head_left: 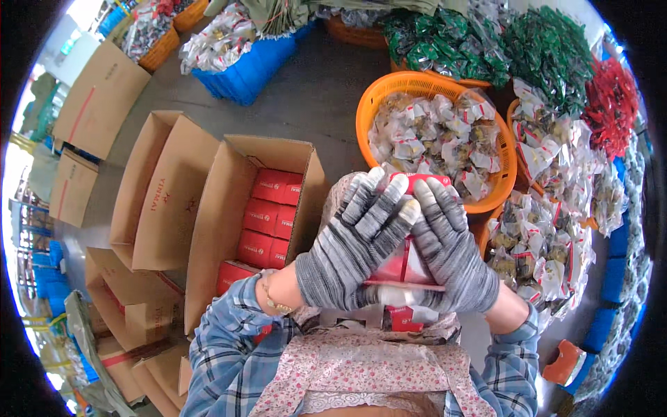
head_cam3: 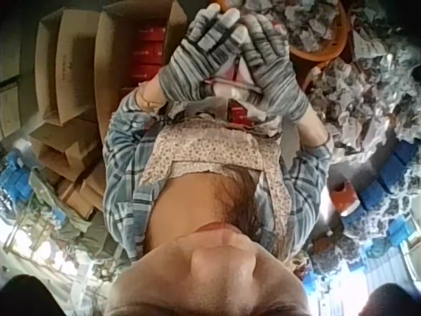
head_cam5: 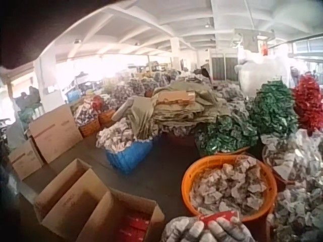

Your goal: Packing small bagged hardware items into red product boxes and then placing the finished boxes into larger shipping cartons.

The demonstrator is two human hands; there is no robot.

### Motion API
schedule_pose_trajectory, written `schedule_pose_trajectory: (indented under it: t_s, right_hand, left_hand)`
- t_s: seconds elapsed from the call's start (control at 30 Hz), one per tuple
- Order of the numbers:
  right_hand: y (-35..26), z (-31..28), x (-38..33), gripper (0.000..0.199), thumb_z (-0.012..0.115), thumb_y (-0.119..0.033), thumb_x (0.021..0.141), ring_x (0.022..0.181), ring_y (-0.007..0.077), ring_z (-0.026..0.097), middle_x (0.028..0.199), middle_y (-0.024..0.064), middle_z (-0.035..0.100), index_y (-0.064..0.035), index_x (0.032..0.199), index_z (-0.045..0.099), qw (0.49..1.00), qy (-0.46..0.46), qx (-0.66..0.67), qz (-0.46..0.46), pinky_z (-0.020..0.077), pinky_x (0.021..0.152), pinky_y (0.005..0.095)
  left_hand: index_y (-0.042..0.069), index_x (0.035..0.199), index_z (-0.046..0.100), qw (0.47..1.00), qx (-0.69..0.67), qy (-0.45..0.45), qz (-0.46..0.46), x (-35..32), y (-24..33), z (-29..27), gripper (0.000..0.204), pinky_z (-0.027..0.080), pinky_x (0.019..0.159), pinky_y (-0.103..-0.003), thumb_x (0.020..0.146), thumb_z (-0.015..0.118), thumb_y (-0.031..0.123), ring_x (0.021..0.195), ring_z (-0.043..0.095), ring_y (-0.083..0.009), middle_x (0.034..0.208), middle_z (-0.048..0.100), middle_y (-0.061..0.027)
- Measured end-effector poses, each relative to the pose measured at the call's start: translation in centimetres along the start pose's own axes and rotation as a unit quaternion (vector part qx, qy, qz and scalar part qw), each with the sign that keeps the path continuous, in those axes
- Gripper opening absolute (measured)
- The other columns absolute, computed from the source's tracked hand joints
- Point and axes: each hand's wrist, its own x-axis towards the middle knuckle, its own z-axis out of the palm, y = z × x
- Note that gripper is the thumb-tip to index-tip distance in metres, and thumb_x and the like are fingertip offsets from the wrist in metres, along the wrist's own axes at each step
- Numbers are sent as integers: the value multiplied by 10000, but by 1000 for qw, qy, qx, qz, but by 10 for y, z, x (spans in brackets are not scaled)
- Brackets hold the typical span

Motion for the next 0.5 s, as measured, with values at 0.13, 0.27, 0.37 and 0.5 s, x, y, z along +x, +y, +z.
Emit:
schedule_pose_trajectory:
  t_s: [0.13,0.27,0.37,0.5]
  right_hand:
    - [-6,24,-3,395,642,-355,925,1431,521,233,1523,332,277,-46,1171,621,949,161,266,52,192,1166,572]
    - [-1,32,-8,379,626,-396,931,1449,518,183,1557,325,221,-38,1048,664,904,227,345,105,161,1172,564]
    - [4,22,-12,398,627,-432,923,1460,508,155,1571,307,200,-44,1003,672,970,153,183,44,160,1173,557]
    - [-1,15,-10,408,643,-441,908,1466,503,124,1582,282,186,-65,1058,690,989,75,114,50,169,1173,557]
  left_hand:
    - [14,1471,368,979,-151,136,-10,-6,-11,30,627,187,1183,-538,955,577,303,1460,212,-478,1581,201,-284]
    - [36,1455,396,980,-118,160,10,-12,-12,30,626,176,1184,-536,916,649,231,1458,205,-490,1585,192,-282]
    - [42,1437,422,992,-54,114,4,-11,-6,24,613,183,1183,-531,893,672,172,1453,218,-488,1581,207,-280]
    - [49,1407,463,991,-62,116,-4,-14,-1,27,558,201,1181,-526,889,660,120,1446,243,-474,1564,249,-272]
